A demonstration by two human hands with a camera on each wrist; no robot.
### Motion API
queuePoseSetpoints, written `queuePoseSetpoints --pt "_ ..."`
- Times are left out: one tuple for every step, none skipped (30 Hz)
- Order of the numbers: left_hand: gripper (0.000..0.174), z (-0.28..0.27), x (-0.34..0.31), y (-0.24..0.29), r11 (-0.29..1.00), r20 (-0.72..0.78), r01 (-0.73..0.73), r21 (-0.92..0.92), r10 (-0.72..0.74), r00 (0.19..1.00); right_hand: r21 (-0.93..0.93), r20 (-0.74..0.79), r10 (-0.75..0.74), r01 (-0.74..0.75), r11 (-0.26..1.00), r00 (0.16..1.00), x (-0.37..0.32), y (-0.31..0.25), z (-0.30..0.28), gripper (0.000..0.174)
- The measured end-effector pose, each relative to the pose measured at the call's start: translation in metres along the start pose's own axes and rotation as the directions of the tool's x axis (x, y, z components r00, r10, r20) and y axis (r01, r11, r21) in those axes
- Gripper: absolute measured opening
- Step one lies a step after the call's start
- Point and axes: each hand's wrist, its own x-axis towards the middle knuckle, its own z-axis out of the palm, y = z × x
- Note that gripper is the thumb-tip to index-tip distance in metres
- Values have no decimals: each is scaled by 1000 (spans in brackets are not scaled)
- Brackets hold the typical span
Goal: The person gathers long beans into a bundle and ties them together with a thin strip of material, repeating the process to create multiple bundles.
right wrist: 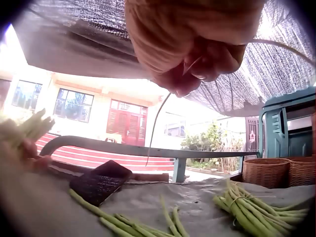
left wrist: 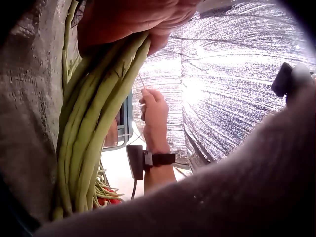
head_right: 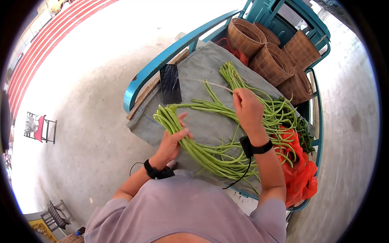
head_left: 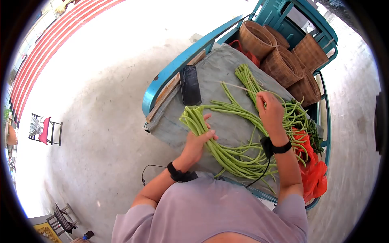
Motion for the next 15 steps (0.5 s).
queuePoseSetpoints --pt "26 3 2 0 1000 3 7 8 -7 1000 78 47 18 -21 997 999 -15 -13 -8 8" --pt "26 5 3 -1 1000 1 10 15 -10 1000 127 127 -8 -8 992 992 -27 -25 -14 9" --pt "27 5 3 -1 1000 -4 16 24 -15 1000 179 207 -36 -1 984 978 -37 -35 -19 10" --pt "28 6 4 2 998 19 31 62 -32 999 228 248 -51 -7 974 967 -46 -44 -22 10" --pt "30 7 7 5 994 46 46 100 -51 998 272 286 -66 -14 962 956 -53 -50 -25 11" --pt "31 8 9 7 988 77 62 138 -74 994 311 320 -80 -25 950 944 -56 -55 -27 11" --pt "31 4 13 4 987 87 63 149 -77 993 338 324 -89 -28 941 942 -56 -60 -30 12" --pt "29 4 14 4 986 84 50 161 -64 994 363 329 -98 -30 931 939 -55 -64 -33 13" --pt "26 5 14 3 984 81 39 172 -53 995 386 334 -104 -35 922 937 -55 -67 -36 13" --pt "24 6 14 3 983 80 29 184 -44 996 376 323 -112 -19 926 940 -55 -69 -38 13" --pt "21 5 15 2 976 68 37 213 -53 996 365 313 -119 -4 931 942 -53 -69 -39 14" --pt "19 3 16 0 969 58 47 241 -63 996 351 304 -124 10 936 944 -51 -70 -40 14" --pt "17 3 16 -1 962 51 55 267 -72 996 374 294 -84 -34 927 952 -48 -72 -41 13" --pt "16 4 14 -1 959 32 52 279 -64 997 340 283 -70 -32 940 957 -47 -68 -41 12" --pt "15 10 10 3 955 15 48 293 -55 998 305 270 -56 -30 952 961 -46 -62 -40 11"
